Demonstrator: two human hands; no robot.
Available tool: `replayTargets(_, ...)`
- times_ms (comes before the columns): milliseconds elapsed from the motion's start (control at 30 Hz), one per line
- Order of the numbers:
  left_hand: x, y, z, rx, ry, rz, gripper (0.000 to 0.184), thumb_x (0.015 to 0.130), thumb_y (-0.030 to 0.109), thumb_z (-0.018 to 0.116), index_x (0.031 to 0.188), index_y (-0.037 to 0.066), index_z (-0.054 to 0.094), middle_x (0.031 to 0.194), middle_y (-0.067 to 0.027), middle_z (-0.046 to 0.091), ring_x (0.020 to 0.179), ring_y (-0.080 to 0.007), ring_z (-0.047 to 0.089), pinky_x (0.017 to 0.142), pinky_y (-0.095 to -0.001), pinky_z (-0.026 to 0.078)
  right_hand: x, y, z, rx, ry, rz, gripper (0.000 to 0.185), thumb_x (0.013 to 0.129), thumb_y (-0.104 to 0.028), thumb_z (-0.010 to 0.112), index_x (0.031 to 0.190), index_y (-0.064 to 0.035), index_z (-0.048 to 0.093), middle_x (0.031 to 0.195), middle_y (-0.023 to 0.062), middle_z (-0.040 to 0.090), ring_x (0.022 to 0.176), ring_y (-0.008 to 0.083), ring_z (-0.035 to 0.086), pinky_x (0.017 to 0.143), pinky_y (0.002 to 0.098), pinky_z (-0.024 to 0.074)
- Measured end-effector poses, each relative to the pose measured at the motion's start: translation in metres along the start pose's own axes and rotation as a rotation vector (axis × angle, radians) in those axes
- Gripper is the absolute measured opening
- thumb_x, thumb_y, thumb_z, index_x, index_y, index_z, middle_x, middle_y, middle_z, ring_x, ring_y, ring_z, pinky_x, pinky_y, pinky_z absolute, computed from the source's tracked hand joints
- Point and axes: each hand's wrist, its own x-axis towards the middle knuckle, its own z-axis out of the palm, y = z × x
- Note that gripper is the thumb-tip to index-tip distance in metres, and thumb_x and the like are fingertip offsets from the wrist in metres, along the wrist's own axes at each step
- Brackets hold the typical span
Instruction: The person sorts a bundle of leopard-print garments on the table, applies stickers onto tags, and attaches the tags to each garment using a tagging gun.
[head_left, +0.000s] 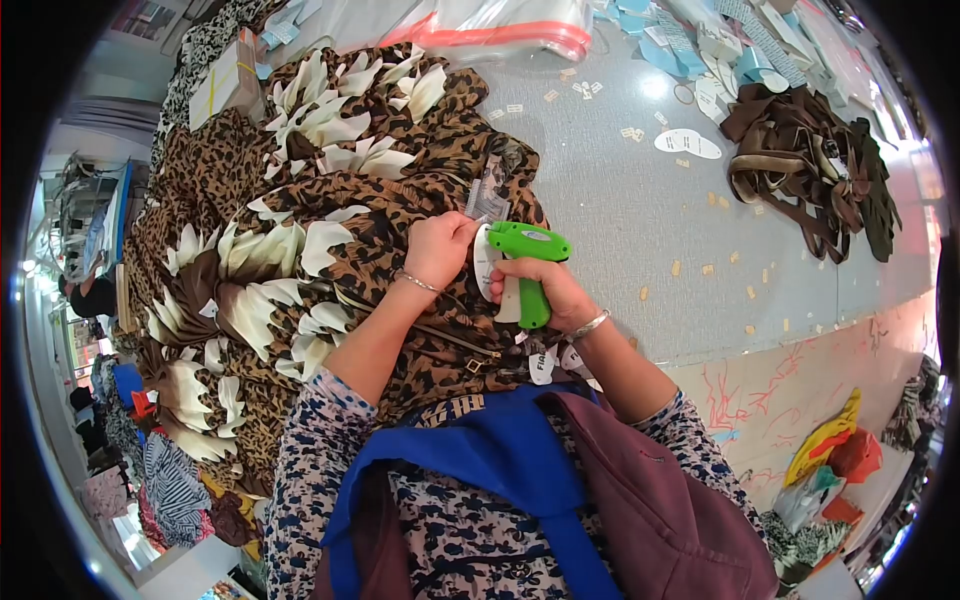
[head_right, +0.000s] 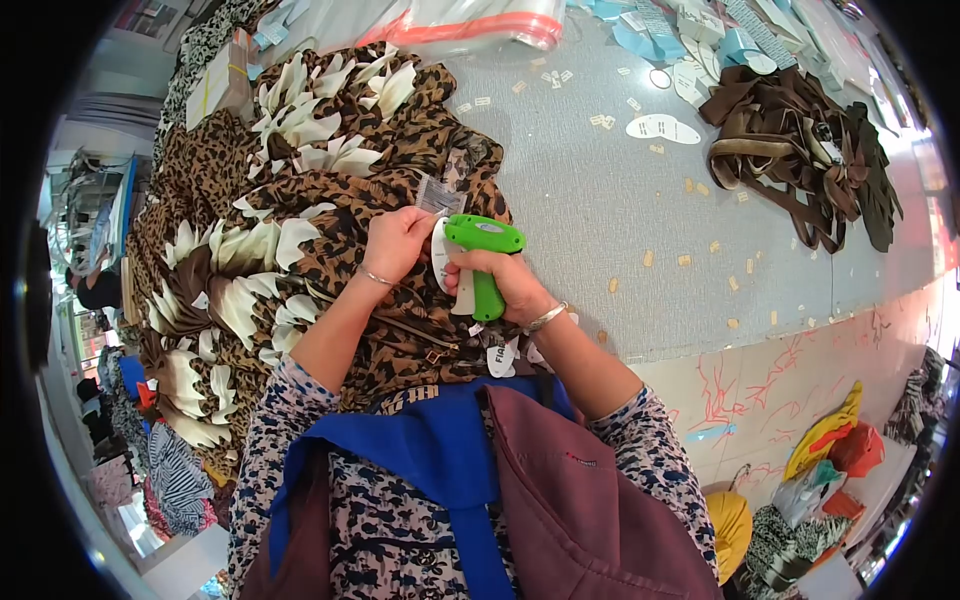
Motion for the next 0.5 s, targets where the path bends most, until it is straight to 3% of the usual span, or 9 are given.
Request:
replayTargets(67, -0.0068, 0.0146, -0.005, 0.143, 0.049, 0.06, 0.023, 0.085, 0.022, 0.061, 0.079, 0.001, 0.067, 0.069, -0.0208, 0.062, 0.063, -0.0363, 0.063, 0.06, -0.0415, 0.05, 0.0005, 0.001, -0.0009, 0.005, -0.011, 0.004, 0.017, 0.082, -0.015, 0.066, 0.092, -0.0022, 0.06, 0.08, 0.0062, 0.063, 0.07, 0.0161, 0.064, 0.064, 0.0304, 0.0543)
replayTargets(167, -0.0085, 0.0117, -0.0023, 0.276, 0.073, 0.123, 0.025, 0.086, 0.022, 0.06, 0.072, 0.001, 0.064, 0.066, -0.0213, 0.061, 0.063, -0.0379, 0.062, 0.057, -0.0442, 0.049, 0.0021, 0.0018, -0.0016, 0.002, -0.02, 0.011, 0.016, 0.083, -0.016, 0.065, 0.09, -0.002, 0.06, 0.08, 0.0064, 0.063, 0.07, 0.0161, 0.064, 0.064, 0.0302, 0.054)
replayTargets(333, -0.0107, 0.0116, 0.0, 0.264, 0.122, 0.171, 0.027, 0.086, 0.021, 0.059, 0.067, 0.002, 0.06, 0.062, -0.0202, 0.059, 0.06, -0.0376, 0.061, 0.055, -0.0445, 0.047, 0.0052, 0.0021, -0.003, -0.002, -0.04, 0.03, 0.017, 0.083, -0.017, 0.065, 0.087, -0.0012, 0.06, 0.079, 0.0071, 0.064, 0.07, 0.0162, 0.064, 0.065, 0.0301, 0.0537)
replayTargets(500, -0.0138, 0.0097, 0.0007, 0.167, 0.141, 0.175, 0.025, 0.086, 0.02, 0.059, 0.068, 0.002, 0.059, 0.06, -0.019, 0.058, 0.057, -0.0363, 0.059, 0.052, -0.0422, 0.046, 0.0073, -0.0003, -0.0028, -0.013, -0.069, 0.069, 0.019, 0.084, -0.016, 0.064, 0.095, -0.0012, 0.059, 0.081, 0.0084, 0.064, 0.071, 0.0174, 0.064, 0.067, 0.0317, 0.0545)
